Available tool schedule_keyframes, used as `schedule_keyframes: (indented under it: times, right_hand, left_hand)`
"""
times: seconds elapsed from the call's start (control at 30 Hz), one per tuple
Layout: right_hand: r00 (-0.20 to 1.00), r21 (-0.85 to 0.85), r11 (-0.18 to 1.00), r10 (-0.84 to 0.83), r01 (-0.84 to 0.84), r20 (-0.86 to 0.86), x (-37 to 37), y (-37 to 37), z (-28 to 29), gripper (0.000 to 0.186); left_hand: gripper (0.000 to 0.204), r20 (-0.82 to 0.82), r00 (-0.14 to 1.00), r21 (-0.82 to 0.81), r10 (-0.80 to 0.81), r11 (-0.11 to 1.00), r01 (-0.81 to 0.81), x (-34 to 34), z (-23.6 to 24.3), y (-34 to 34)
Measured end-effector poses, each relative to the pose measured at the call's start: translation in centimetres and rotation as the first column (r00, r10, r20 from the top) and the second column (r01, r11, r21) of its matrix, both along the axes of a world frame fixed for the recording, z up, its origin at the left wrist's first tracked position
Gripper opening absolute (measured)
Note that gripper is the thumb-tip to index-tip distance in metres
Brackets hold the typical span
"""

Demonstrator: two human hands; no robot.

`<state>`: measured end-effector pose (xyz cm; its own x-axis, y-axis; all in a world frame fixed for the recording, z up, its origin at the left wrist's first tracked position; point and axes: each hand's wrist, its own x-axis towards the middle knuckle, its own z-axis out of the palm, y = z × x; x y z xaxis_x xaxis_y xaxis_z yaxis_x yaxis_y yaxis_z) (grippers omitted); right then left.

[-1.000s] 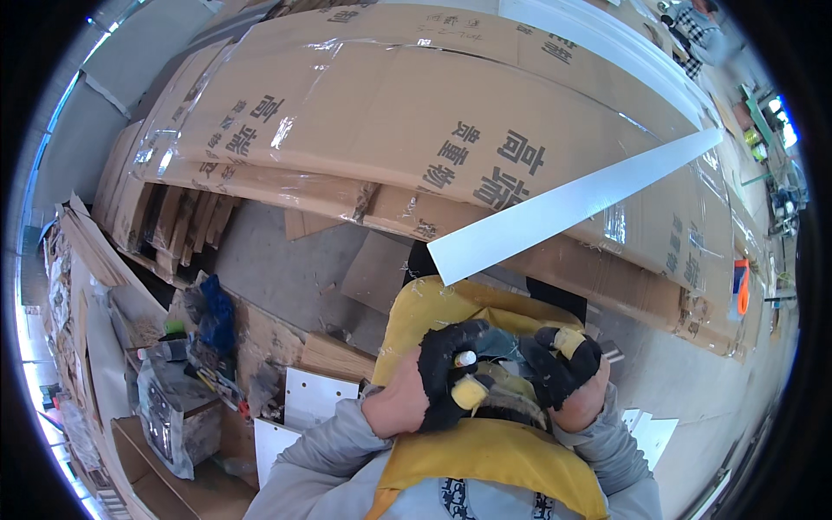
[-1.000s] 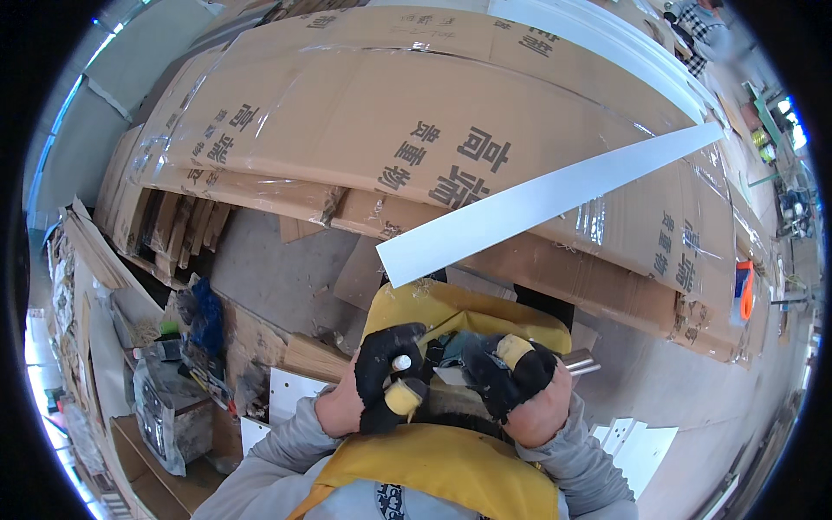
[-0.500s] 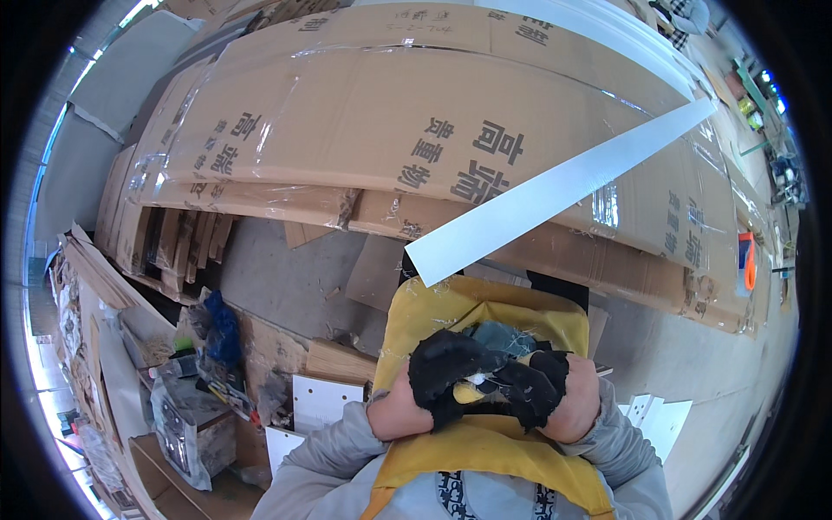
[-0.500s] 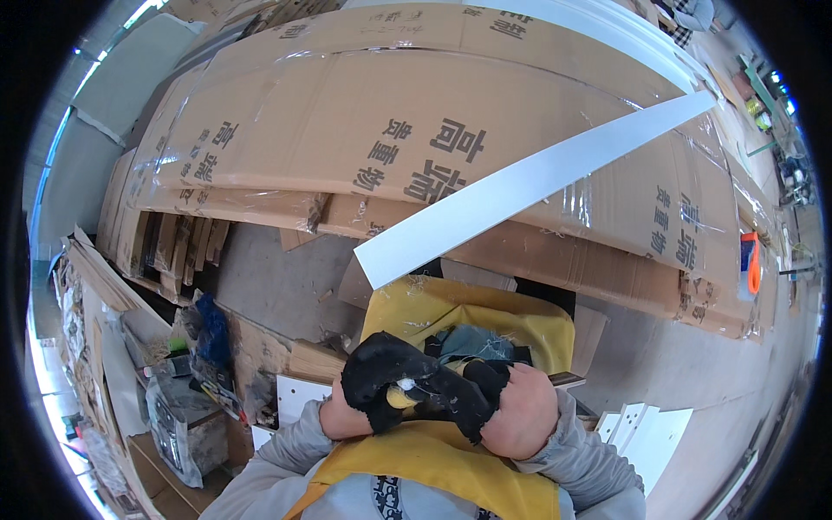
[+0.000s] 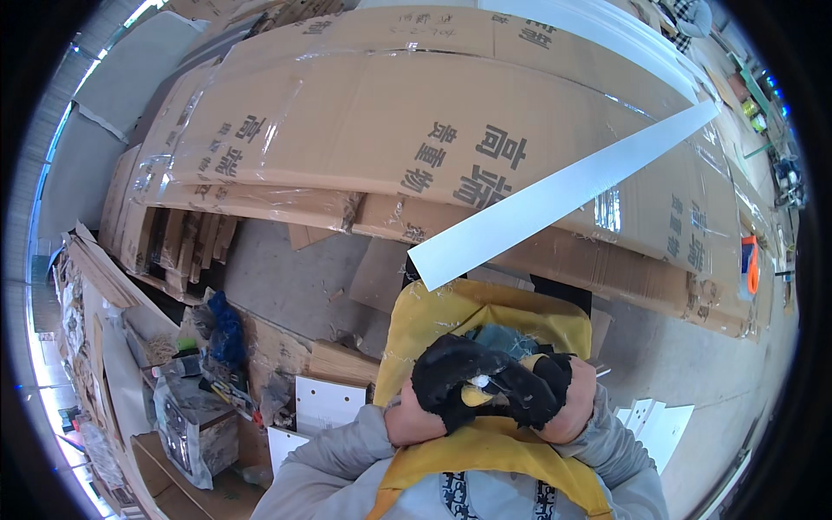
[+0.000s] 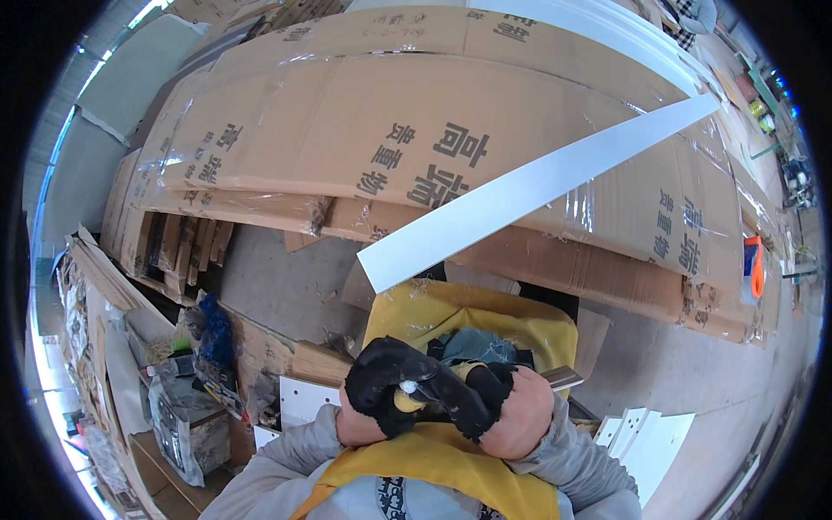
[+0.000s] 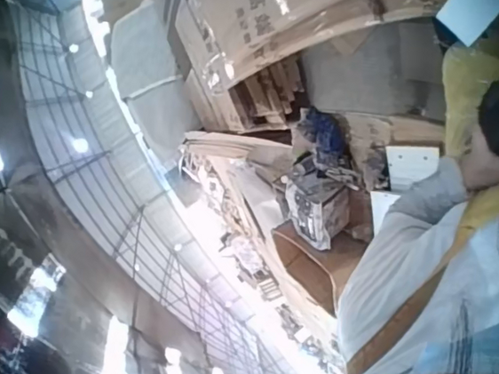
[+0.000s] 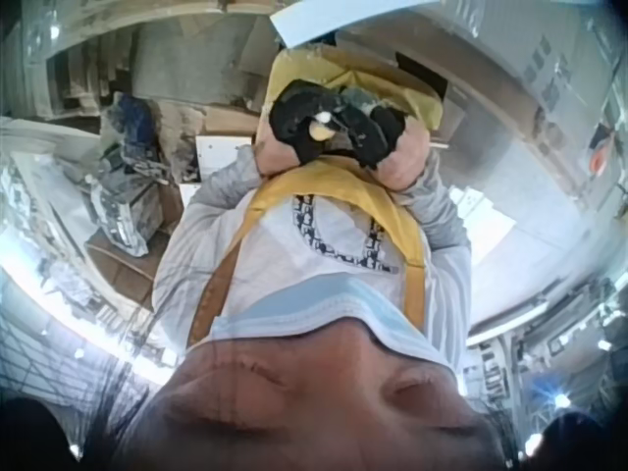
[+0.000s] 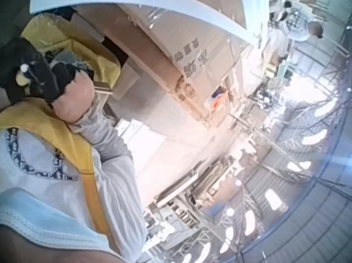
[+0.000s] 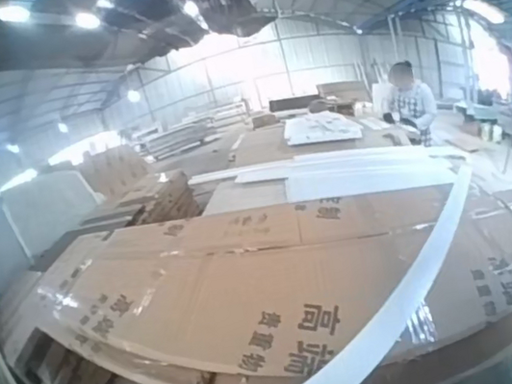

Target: The person removes a white panel from a cardboard box, wipes its surface with a cloth, and places it on a workbench. The person then picks up another white panel and wipes it with the cloth as well.

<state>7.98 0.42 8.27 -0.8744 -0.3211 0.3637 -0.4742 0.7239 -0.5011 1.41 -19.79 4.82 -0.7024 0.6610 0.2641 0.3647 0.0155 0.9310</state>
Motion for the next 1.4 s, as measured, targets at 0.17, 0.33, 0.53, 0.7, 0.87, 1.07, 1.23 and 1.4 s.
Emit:
schedule_keyframes:
  times: [0.17, 0.33, 0.53, 0.7, 0.87, 1.07, 1.23, 1.4]
  right_hand:
    - [0.998, -0.025, 0.999, -0.037, 0.036, -0.043, 0.0, 0.0, -0.7, 0.048]
    - [0.999, -0.040, 0.999, -0.035, 0.034, -0.025, 0.1, 0.3, -0.2, 0.048]
    - [1.000, -0.024, 1.000, -0.015, 0.015, -0.014, 0.2, 0.3, 0.3, 0.049]
    - [1.000, -0.019, 1.000, -0.014, 0.013, -0.025, 0.3, 0.4, 0.0, 0.050]
    - [0.999, -0.056, 0.998, -0.019, 0.021, 0.035, 0.5, 0.5, 0.1, 0.045]
    - [0.997, -0.066, 0.996, -0.062, 0.064, 0.036, 0.7, 0.1, 0.0, 0.044]
    - [0.996, -0.069, 0.994, -0.081, 0.083, 0.045, 0.6, -0.1, 0.1, 0.043]
    - [0.996, -0.097, 0.991, -0.088, 0.089, 0.011, 0.3, 0.1, 0.1, 0.042]
  left_hand:
    - [0.049, 0.030, 0.999, -0.013, 0.020, 1.000, -0.020, 0.2, -0.2, 0.4]
    - [0.051, 0.085, 0.996, 0.074, -0.003, 0.997, -0.003, 0.2, -0.5, 0.5]
    - [0.051, 0.049, 0.999, 0.064, -0.003, 0.998, 0.000, 0.3, -0.3, 0.6]
    - [0.051, 0.061, 0.998, 0.070, -0.017, 0.997, 0.013, 0.3, 0.0, 0.6]
    - [0.049, 0.046, 0.998, 0.068, -0.031, 0.997, 0.027, 0.2, -0.1, 0.6]
    - [0.049, -0.009, 1.000, 0.039, 0.004, 0.999, -0.004, 0.1, 0.1, 0.9]
    - [0.048, 0.020, 1.000, 0.030, 0.008, 0.999, -0.009, 0.1, -0.2, 0.8]
    - [0.034, 0.045, 0.970, 0.079, 0.237, 0.968, -0.240, -0.9, -0.6, 1.0]
